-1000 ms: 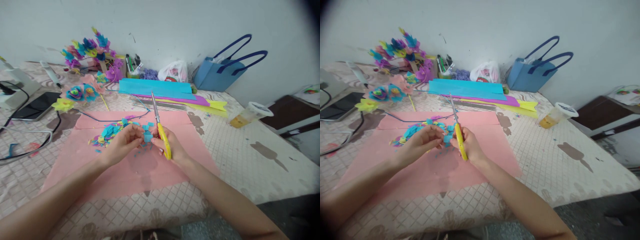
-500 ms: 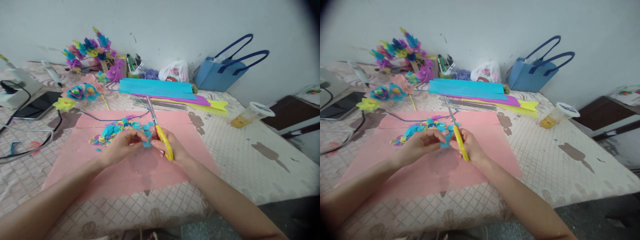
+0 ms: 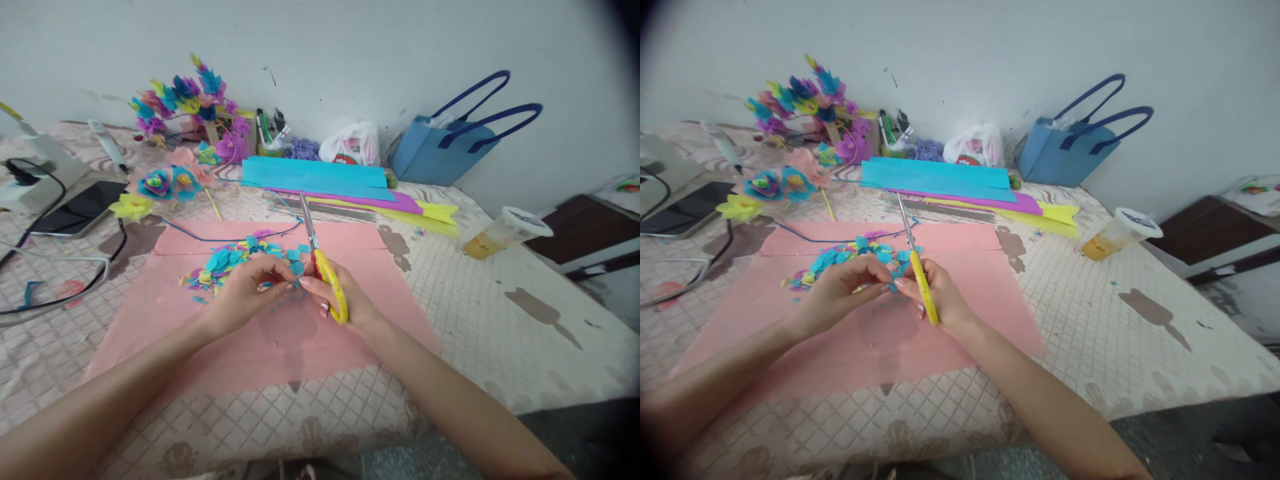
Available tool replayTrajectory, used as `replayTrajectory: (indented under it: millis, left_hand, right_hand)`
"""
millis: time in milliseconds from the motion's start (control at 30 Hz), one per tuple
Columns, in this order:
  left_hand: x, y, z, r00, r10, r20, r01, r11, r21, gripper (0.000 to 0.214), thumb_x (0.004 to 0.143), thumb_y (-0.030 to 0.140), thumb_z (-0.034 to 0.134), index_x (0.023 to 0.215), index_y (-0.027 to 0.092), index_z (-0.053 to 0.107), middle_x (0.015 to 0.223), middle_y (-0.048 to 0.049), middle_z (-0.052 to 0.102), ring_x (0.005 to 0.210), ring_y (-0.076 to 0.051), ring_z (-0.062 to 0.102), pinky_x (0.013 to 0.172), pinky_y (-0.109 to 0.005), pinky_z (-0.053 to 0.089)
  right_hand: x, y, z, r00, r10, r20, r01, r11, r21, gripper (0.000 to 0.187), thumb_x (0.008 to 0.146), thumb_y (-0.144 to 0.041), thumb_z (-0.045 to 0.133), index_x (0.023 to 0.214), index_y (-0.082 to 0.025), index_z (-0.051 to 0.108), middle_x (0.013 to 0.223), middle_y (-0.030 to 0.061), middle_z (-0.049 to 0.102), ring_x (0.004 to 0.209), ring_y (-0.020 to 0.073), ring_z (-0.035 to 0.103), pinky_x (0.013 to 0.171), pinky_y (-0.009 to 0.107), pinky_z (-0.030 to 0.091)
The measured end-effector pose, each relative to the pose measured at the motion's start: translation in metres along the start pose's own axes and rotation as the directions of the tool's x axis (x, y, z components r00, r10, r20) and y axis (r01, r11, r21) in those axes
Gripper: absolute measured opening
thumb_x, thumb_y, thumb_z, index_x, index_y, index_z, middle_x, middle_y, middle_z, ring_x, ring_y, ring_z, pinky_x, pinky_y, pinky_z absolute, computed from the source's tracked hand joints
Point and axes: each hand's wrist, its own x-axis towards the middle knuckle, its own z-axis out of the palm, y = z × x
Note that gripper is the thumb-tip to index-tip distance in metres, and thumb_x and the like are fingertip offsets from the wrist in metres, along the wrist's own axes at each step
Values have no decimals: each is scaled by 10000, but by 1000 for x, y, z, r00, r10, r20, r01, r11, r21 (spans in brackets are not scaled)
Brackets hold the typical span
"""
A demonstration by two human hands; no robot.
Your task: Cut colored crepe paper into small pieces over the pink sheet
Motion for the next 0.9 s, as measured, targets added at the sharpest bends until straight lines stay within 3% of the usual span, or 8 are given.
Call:
replayTrajectory:
  millis: [100,367,500,700,900]
  left_hand:
    - [0,-1,-1,997,72,10,-73,990,121,46,844,211,594,832,196,636,848,-39,640,808,-179,603,744,-303,486]
    - [1,2,-7,985,170,14,-169,964,203,70,876,213,573,842,223,634,878,-40,662,870,-195,622,797,-323,481]
    - [0,1,-6,979,198,37,-202,950,239,68,873,222,586,851,225,650,892,-38,672,901,-199,621,829,-329,474]
    - [1,2,0,1000,16,25,-17,999,30,74,837,248,622,806,185,646,827,-38,633,780,-178,609,725,-301,493]
    - [0,3,3,988,-146,51,152,981,-120,125,803,287,652,786,164,640,816,-38,635,770,-178,614,718,-301,491]
  right_hand:
    - [0,1,1,999,35,15,-35,998,42,318,641,-329,733,784,-196,483,612,-99,459,369,30,399,298,157,369]
    - [3,7,-2,1000,24,17,-26,989,146,294,722,-384,686,845,-218,476,590,-110,437,364,27,337,309,145,364]
    - [3,7,-1,999,32,35,-38,983,179,301,680,-332,712,832,-216,479,563,-121,409,357,27,336,298,138,341]
    - [1,2,0,999,25,-46,-21,996,83,285,635,-254,693,825,-199,488,621,-102,476,370,27,392,307,153,379]
    - [0,4,1,998,-28,-51,27,1000,-14,278,651,-269,699,801,-199,476,691,-80,486,424,35,439,308,149,404]
